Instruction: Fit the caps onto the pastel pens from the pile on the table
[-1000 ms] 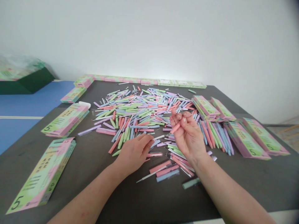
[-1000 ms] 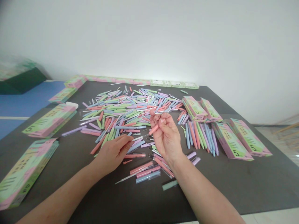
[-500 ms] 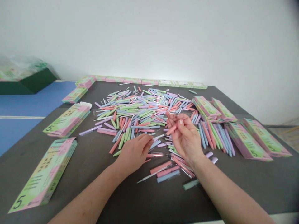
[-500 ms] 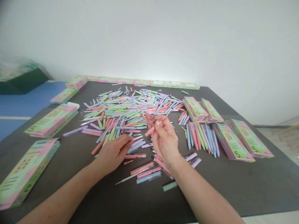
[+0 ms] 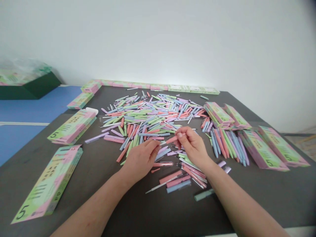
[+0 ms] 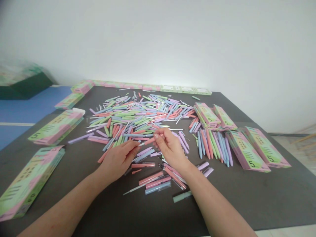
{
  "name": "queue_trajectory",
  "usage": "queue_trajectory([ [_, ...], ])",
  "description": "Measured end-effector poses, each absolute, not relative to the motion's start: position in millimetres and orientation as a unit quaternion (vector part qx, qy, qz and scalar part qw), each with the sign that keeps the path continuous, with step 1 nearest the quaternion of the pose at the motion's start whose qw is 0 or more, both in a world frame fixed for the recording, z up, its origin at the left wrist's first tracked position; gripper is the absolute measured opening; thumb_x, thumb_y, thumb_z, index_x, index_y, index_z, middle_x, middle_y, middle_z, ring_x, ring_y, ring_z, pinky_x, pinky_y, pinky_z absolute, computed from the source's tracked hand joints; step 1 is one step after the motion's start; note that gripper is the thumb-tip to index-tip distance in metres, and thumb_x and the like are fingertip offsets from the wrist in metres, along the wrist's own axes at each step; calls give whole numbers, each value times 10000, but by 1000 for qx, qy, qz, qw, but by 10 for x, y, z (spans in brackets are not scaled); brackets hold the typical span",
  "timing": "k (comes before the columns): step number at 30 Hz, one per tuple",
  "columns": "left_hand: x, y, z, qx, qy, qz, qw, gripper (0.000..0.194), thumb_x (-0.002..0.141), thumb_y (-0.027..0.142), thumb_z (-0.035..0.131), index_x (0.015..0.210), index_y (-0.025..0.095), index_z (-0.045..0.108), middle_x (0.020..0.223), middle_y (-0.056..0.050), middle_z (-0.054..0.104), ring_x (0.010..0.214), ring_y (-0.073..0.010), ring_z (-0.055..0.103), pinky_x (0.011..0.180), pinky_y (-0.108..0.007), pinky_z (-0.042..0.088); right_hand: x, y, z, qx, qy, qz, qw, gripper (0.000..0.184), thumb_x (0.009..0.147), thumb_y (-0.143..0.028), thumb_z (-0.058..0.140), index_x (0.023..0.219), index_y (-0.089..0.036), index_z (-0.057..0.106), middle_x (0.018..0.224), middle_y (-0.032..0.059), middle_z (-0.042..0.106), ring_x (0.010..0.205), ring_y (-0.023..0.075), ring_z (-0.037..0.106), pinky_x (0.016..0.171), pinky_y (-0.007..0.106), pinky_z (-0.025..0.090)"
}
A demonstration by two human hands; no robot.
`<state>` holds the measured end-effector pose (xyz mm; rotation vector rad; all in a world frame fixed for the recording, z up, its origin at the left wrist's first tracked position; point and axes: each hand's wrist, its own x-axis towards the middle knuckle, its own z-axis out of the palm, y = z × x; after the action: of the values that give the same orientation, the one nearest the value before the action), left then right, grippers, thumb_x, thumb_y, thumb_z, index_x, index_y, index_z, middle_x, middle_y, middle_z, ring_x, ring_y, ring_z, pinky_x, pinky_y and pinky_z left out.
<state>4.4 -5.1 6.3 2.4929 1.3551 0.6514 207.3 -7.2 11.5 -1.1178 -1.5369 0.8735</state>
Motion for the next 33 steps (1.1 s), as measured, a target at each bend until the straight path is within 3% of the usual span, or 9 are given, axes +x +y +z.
queue_trajectory([
  [4,40,-43,74,859,440,229,127,272,977,292,383,1089,188,608,1104,-66,692,981,-205,659,810,-313,516,2085,-96,132,-464,-651,399,450,195,881,-396,589,906,-203,591,639,-18,589,519,103,467,477,231,368],
  [8,16,-47,105,865,415,232,161,334,967,222,367,1265,161,505,1172,-103,664,1075,-205,626,923,-344,493,2091,-96,132,-447,-625,466,438,194,833,-374,650,908,-203,596,709,12,658,539,119,497,497,253,385],
  [14,1,-31,120,858,417,226,197,302,943,201,410,1219,144,519,1074,-99,701,925,-189,680,832,-299,529,2130,-64,182,-453,-601,476,456,169,775,-330,711,835,-194,630,591,-20,617,491,103,493,468,232,392],
  [20,-18,8,90,860,411,264,144,190,911,215,504,1031,153,637,895,-65,737,832,-184,695,790,-289,541,2154,-46,179,-447,-595,495,449,217,736,-338,751,822,-164,653,622,2,642,530,118,571,505,246,452],
  [33,-4,-7,12,878,383,281,61,244,946,279,480,1060,153,656,909,-76,756,793,-179,713,737,-280,553,2034,-78,140,-438,-591,505,452,263,718,-393,760,787,-159,663,601,17,654,529,128,602,527,266,509],
])
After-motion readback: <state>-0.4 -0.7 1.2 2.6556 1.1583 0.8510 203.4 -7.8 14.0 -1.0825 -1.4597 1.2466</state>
